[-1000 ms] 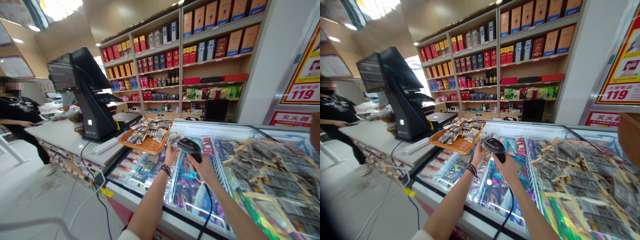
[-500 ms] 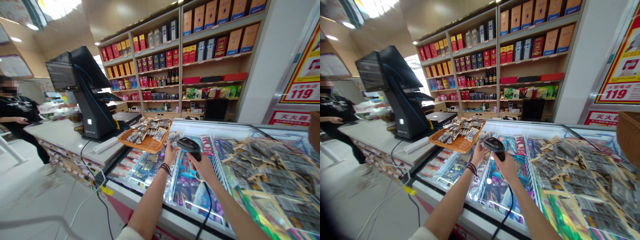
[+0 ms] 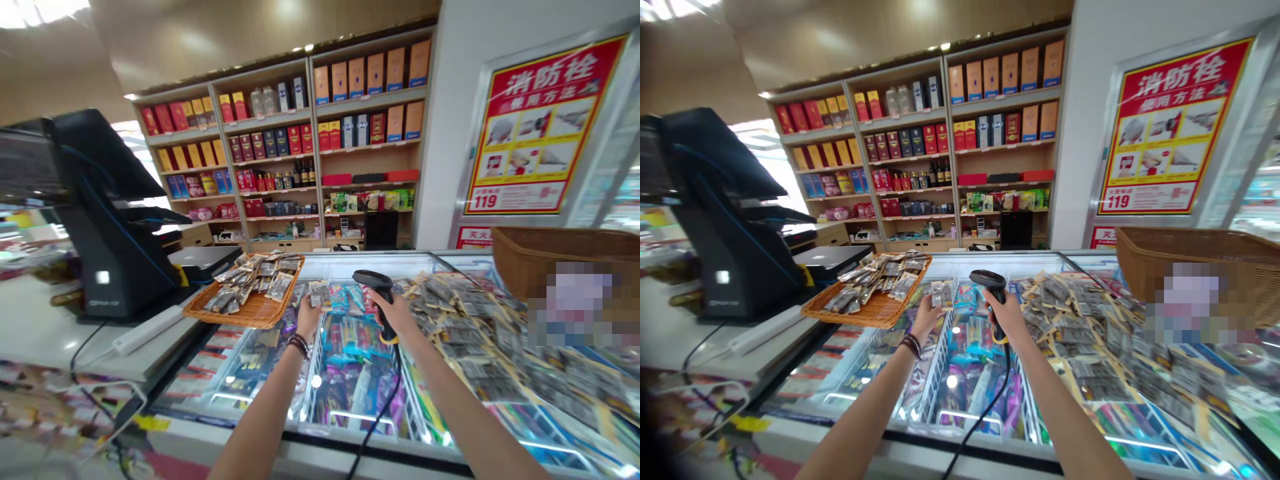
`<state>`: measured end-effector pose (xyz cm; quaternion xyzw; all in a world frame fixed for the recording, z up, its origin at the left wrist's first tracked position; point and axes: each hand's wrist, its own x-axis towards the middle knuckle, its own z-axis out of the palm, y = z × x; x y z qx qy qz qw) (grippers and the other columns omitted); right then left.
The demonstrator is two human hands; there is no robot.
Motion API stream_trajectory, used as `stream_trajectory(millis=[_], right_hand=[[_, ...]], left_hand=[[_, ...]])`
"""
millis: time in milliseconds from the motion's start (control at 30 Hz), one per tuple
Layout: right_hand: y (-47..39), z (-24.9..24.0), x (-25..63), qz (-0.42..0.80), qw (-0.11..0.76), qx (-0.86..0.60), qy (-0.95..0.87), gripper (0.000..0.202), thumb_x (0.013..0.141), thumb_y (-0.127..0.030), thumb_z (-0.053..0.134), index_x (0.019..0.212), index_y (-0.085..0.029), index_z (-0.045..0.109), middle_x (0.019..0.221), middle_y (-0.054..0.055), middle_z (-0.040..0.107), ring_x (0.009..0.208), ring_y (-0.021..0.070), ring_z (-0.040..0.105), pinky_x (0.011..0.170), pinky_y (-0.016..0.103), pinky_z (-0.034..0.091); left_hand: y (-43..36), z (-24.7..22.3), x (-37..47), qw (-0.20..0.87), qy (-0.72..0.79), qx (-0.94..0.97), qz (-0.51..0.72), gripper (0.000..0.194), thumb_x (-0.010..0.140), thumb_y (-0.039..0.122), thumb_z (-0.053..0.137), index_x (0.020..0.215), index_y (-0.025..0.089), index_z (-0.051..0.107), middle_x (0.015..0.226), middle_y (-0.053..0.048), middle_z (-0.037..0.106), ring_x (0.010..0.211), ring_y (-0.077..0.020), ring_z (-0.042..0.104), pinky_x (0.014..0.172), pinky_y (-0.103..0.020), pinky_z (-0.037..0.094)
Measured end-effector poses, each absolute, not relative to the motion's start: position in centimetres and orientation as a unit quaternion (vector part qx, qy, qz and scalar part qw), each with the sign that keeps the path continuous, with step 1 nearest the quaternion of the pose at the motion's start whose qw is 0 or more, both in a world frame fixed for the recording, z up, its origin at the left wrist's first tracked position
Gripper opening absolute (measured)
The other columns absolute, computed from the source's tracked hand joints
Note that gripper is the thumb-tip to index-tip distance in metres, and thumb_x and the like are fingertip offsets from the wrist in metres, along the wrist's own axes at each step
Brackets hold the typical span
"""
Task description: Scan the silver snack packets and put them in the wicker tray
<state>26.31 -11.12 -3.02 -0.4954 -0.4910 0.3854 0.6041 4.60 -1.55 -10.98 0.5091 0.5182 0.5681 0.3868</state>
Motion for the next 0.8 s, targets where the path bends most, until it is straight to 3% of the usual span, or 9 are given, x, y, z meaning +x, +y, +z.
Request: stream_trajectory(millis=[133, 233, 433, 633, 800], right_hand=[[-11.8, -1.8, 31.8, 0.337, 0.630, -0.527, -0.461, 0.049, 0.064, -0.066, 0.075, 0.063, -0.021, 0.056, 0.047, -0.002, 0.056, 0.035, 0.0103, 0.047, 0.035, 0.024, 0.038], [-13.2, -1.1, 35.7, 0.290, 0.652, -0.549, -0.435, 0.049, 0.064, -0.066, 0.076, 0.065, -0.021, 0.056, 0.052, -0.001, 0.060, 0.035, 0.0109, 0.049, 0.033, 0.024, 0.038], [-16.9, -1.2, 41.3, 0.233, 0.671, -0.582, -0.396, 0.050, 0.062, -0.067, 0.077, 0.069, -0.022, 0.056, 0.054, -0.001, 0.061, 0.036, 0.0114, 0.049, 0.034, 0.025, 0.039], [-18.5, -2.6, 44.1, 0.221, 0.655, -0.613, -0.382, 0.048, 0.068, -0.068, 0.074, 0.066, -0.023, 0.055, 0.043, -0.002, 0.055, 0.035, 0.0152, 0.050, 0.037, 0.028, 0.041], [-18.2, -2.6, 42.9, 0.210, 0.661, -0.606, -0.390, 0.047, 0.069, -0.066, 0.075, 0.067, -0.023, 0.056, 0.047, 0.000, 0.059, 0.036, 0.0156, 0.052, 0.036, 0.028, 0.040]], left_hand=[[-1.2, -9.5, 9.0, 0.479, 0.489, 0.474, 0.554, 0.035, 0.085, 0.011, 0.067, 0.119, 0.014, 0.060, 0.086, -0.004, 0.072, 0.072, -0.0133, 0.073, 0.078, -0.028, 0.062], [-1.2, -7.7, 14.1, 0.514, 0.446, 0.491, 0.544, 0.030, 0.086, 0.014, 0.067, 0.115, 0.015, 0.063, 0.084, -0.004, 0.072, 0.077, -0.0144, 0.073, 0.079, -0.027, 0.060], [-1.7, -4.0, 25.8, 0.565, 0.308, 0.557, 0.524, 0.031, 0.085, 0.023, 0.070, 0.115, 0.016, 0.068, 0.099, -0.009, 0.075, 0.089, -0.0166, 0.072, 0.090, -0.032, 0.057], [-2.6, -2.9, 30.9, 0.377, 0.315, 0.787, 0.372, 0.009, 0.084, 0.023, 0.065, 0.086, 0.017, 0.072, 0.085, -0.005, 0.073, 0.086, -0.0193, 0.068, 0.087, -0.032, 0.055], [-3.2, -3.2, 28.5, 0.319, 0.266, 0.847, 0.331, 0.021, 0.085, 0.022, 0.063, 0.098, 0.018, 0.079, 0.103, -0.007, 0.079, 0.095, -0.0221, 0.071, 0.092, -0.032, 0.054]])
